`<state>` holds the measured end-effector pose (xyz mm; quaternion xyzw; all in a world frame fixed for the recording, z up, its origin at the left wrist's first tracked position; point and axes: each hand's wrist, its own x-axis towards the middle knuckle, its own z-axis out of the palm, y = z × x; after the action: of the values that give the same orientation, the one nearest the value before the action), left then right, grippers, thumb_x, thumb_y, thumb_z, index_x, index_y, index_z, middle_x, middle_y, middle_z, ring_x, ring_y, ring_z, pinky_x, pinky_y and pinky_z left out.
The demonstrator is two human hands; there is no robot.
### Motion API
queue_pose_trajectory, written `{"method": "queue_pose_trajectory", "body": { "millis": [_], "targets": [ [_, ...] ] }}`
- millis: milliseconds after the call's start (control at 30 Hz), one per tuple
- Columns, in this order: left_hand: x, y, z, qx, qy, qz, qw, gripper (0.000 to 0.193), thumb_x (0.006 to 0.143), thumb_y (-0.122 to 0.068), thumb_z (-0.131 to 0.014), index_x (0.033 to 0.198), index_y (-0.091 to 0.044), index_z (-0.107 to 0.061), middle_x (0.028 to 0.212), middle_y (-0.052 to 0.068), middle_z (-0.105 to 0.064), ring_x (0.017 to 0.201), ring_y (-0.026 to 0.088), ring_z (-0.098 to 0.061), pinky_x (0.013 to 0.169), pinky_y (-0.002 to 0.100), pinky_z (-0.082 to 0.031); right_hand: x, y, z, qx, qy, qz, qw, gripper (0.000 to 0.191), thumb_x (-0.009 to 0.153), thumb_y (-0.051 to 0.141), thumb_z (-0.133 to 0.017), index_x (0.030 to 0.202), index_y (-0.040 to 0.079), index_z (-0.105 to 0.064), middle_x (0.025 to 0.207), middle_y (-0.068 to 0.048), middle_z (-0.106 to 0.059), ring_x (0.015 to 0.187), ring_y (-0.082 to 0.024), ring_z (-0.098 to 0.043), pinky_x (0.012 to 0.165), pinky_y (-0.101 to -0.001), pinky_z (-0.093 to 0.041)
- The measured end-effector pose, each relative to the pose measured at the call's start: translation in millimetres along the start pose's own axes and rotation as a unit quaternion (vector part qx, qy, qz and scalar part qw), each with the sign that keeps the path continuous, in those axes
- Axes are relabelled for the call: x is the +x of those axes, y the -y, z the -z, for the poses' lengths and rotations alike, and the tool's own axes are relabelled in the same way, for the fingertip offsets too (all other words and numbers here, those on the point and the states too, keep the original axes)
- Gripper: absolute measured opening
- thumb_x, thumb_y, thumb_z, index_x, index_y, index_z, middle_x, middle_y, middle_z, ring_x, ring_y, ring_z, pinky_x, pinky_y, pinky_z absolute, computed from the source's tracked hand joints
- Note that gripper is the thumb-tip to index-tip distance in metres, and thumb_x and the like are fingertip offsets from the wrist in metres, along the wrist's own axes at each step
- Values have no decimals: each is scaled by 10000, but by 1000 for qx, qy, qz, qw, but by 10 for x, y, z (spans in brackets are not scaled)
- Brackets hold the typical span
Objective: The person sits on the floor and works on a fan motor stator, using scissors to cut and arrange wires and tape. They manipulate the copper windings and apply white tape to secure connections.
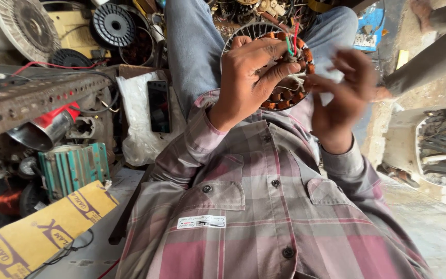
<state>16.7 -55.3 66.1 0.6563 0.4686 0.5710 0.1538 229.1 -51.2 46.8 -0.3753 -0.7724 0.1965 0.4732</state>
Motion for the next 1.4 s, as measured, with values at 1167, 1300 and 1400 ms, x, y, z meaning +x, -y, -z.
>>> {"method": "queue_pose_trajectory", "body": {
  "millis": [1167,1300,1400],
  "targets": [
    [-295,726,-115,-46,107,34,993,253,918,-219,-816,1086,-36,-767,1055,110,-779,991,260,-722,915,373,-550,-861,-1114,-58,118,-111,-326,931,88,1002,-34,-749,1080,-37,-707,969,-31,-695,892,-80,-644,783,-215,-523],
    [-545,996,-173,-39,123,62,990,238,941,-182,-801,1126,-38,-761,1105,121,-771,1055,285,-730,956,386,-571,-1036,-1149,1,129,-120,-355,918,86,1028,-60,-732,1109,-43,-708,992,-29,-687,912,-83,-634,820,-217,-517],
    [-610,1056,-145,-22,148,50,987,245,942,-154,-792,1144,-21,-757,1131,128,-763,1092,316,-713,996,411,-561,-1014,-1187,-29,127,-94,-387,909,104,1025,-30,-722,1125,-28,-694,978,-13,-670,901,-65,-631,772,-201,-515]
  ]
}}
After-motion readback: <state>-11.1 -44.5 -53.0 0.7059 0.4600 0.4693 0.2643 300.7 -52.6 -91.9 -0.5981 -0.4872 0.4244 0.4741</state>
